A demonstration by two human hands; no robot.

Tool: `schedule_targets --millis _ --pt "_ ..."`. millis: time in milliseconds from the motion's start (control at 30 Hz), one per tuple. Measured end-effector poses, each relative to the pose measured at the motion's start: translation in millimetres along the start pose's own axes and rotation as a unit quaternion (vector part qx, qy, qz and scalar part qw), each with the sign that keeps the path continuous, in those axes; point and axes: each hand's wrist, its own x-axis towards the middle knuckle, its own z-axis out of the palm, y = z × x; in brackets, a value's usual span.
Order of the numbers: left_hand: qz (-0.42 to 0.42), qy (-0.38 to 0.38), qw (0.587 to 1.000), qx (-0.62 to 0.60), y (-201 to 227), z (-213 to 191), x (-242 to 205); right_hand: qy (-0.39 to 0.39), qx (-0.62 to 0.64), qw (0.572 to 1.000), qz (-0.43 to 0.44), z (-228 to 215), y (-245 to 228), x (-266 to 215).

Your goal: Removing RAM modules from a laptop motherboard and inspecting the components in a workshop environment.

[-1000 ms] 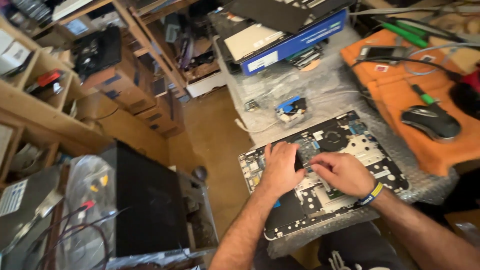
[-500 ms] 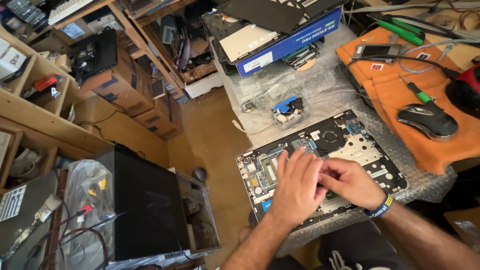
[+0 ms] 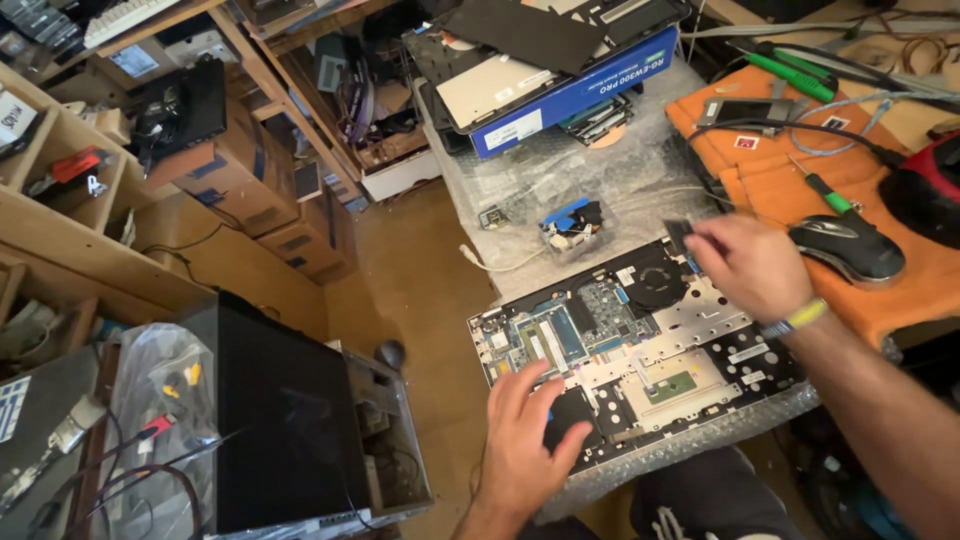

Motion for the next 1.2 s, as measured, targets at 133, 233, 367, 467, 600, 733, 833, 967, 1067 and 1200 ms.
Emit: schedule_targets --millis 133,233,367,467,600,733,833,967,1067,1200 --pt "-0.052 -0.008 0.999 -0.001 -9.2 -1.5 -18.0 -0.077 -0.077 0.992 0.068 22.3 -0.2 40.7" --pt "-0.048 0.019 0.999 0.002 -14.7 -4.3 -23.8 -0.141 -0.183 0.969 0.093 55.3 19.7 58.8" --pt "-0.062 0.017 0.998 0.007 -20.1 -8.8 -30.0 -0.150 -0.283 0.947 0.037 100.7 54.1 68.4" --pt "-0.083 0.005 0.997 0.012 -23.9 -9.9 -33.8 -0.153 -0.284 0.946 0.005 108.6 54.4 69.6" --pt "-0.080 0.014 0.997 0.013 -29.4 -12.8 -36.0 -0.234 -0.314 0.920 0.009 100.2 36.2 72.9" --pt "-0.029 0.057 0.998 0.025 -37.5 -11.3 -20.1 -0.236 -0.311 0.921 -0.006 98.5 45.8 77.5" --pt "-0.040 0.013 0.998 0.044 -52.5 -5.4 -15.5 -0.257 -0.244 0.935 0.016 73.0 18.3 74.0" --pt "-0.057 0.010 0.996 0.064 -57.2 -2.4 -10.4 -0.190 -0.150 0.970 -0.030 59.2 -30.7 45.1" --pt "-0.071 0.033 0.990 0.115 -78.6 22.6 -19.4 -0.167 -0.117 0.972 -0.115 73.8 -63.0 22.9" --pt "-0.084 0.053 0.978 0.184 -86.1 38.1 -21.4 -0.217 -0.080 0.962 -0.147 96.5 -104.6 18.7"
